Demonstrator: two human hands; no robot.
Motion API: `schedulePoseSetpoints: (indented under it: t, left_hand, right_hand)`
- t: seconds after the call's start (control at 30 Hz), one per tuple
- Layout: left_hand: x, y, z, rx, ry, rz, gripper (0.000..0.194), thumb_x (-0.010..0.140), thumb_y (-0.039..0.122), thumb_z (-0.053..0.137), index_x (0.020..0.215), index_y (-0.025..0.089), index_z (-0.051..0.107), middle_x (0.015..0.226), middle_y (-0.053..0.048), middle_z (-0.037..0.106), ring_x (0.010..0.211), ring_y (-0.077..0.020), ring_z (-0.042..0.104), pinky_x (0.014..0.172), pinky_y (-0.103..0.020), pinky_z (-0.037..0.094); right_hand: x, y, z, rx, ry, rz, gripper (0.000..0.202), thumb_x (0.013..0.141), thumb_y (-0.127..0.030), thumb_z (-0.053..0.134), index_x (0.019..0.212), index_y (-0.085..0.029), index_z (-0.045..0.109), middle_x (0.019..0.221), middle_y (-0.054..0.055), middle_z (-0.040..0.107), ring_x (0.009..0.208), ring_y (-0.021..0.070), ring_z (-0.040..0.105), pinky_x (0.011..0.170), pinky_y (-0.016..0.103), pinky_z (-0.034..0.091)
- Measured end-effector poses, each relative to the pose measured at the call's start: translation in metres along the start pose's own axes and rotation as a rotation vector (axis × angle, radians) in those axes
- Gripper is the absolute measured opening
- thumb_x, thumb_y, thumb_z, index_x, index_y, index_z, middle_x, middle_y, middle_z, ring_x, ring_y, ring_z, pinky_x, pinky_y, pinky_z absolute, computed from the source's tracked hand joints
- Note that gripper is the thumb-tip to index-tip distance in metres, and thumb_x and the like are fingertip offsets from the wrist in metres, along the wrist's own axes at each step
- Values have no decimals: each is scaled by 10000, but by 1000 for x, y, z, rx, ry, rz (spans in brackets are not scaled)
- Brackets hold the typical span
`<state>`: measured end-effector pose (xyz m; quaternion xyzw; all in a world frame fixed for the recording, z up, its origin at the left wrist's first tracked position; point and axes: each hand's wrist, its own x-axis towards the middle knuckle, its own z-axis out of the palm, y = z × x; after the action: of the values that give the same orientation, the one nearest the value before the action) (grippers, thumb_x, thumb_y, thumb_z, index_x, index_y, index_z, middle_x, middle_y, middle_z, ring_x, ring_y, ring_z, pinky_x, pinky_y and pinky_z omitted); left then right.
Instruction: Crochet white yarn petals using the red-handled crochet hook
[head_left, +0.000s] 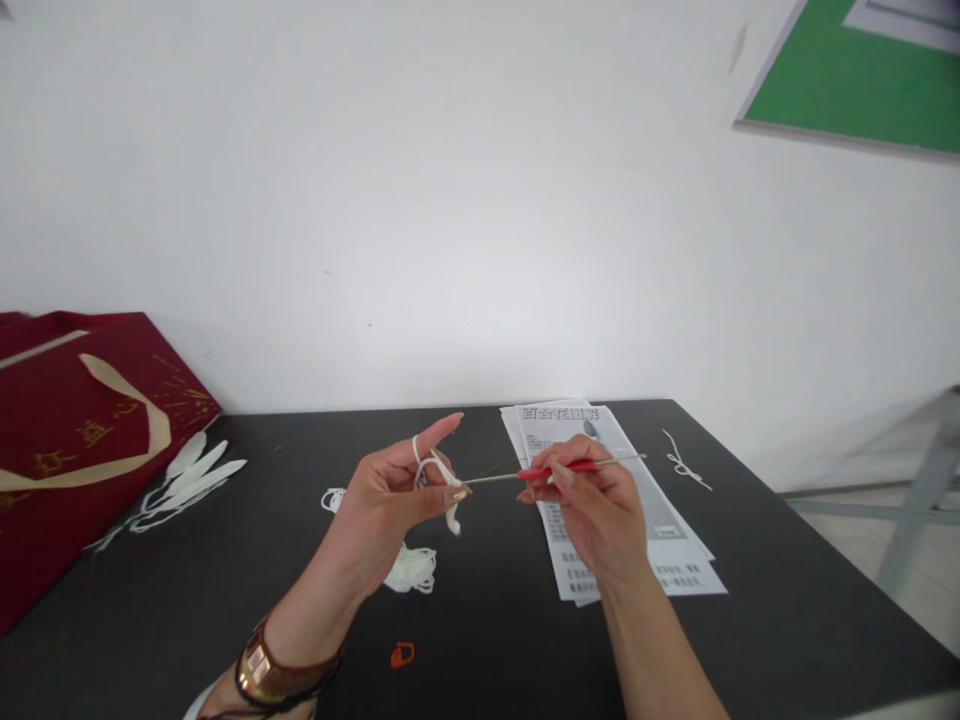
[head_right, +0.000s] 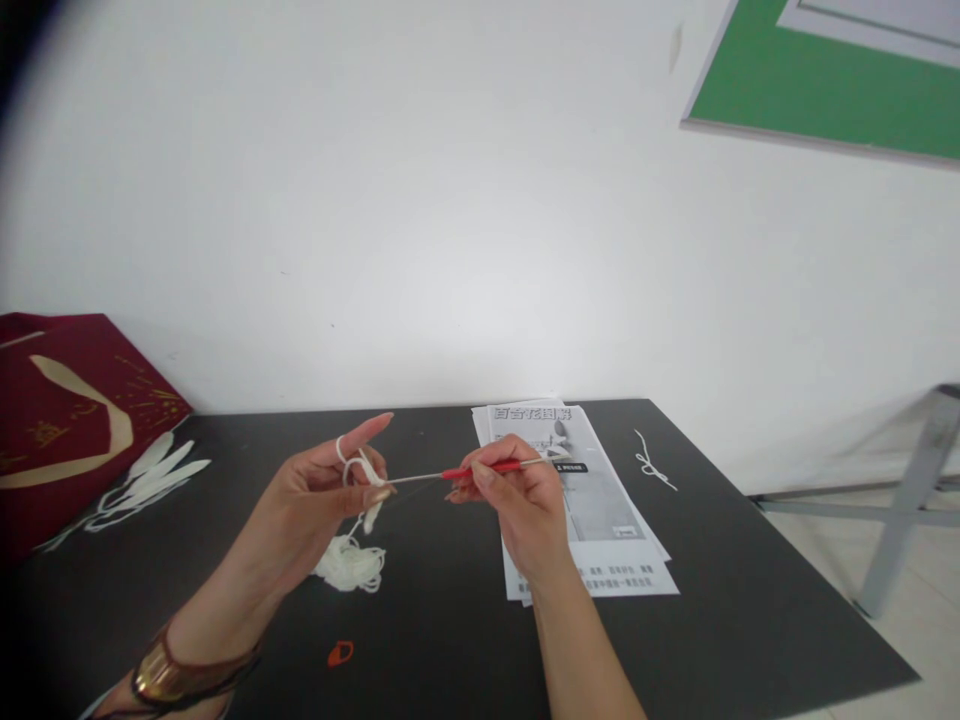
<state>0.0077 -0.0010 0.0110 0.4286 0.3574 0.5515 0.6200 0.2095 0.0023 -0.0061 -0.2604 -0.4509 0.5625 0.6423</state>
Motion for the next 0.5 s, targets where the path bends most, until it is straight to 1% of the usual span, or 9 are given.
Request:
schedulePoseSetpoints:
  t: [0.13, 0.23, 0.33, 0.5]
  left_hand:
    - [1, -4, 4, 25, 46, 85, 478, 617, 126, 822, 1074, 245, 746, 667, 12, 624, 606, -107, 526, 578, -234, 429]
    - [2, -6, 6, -3, 67, 137, 482, 626, 123, 814, 1080, 266, 741, 685, 10, 635, 634, -114, 534, 591, -235, 441]
    - [2, -8, 4, -34, 37, 124, 511, 648, 105, 801, 1116, 292, 721, 703, 17, 635, 647, -99, 534, 612, -218, 444]
    - [2, -11, 1, -85, -23, 70, 538, 663, 96, 791, 1158, 286, 698, 726, 14, 641, 653, -94, 540, 625, -212, 450]
  right_hand:
    - [3, 4, 2, 87, 33, 91, 173, 773, -279, 759, 730, -176, 628, 647, 14, 731, 526, 126, 676, 542, 247, 617]
    - [3, 5, 4, 113, 27, 102, 168, 777, -270, 757, 746, -179, 619, 647, 18, 743, 529, 126, 684, 568, 245, 616]
    - [2, 5, 4, 109, 23, 65, 141, 780, -251, 755, 770, -187, 630, 692, 12, 751, 562, 129, 693, 606, 270, 624]
    - [1, 4, 1, 89, 21, 35, 126, 773, -252, 760, 782, -200, 646, 738, 0, 748, 616, 149, 712, 603, 283, 625]
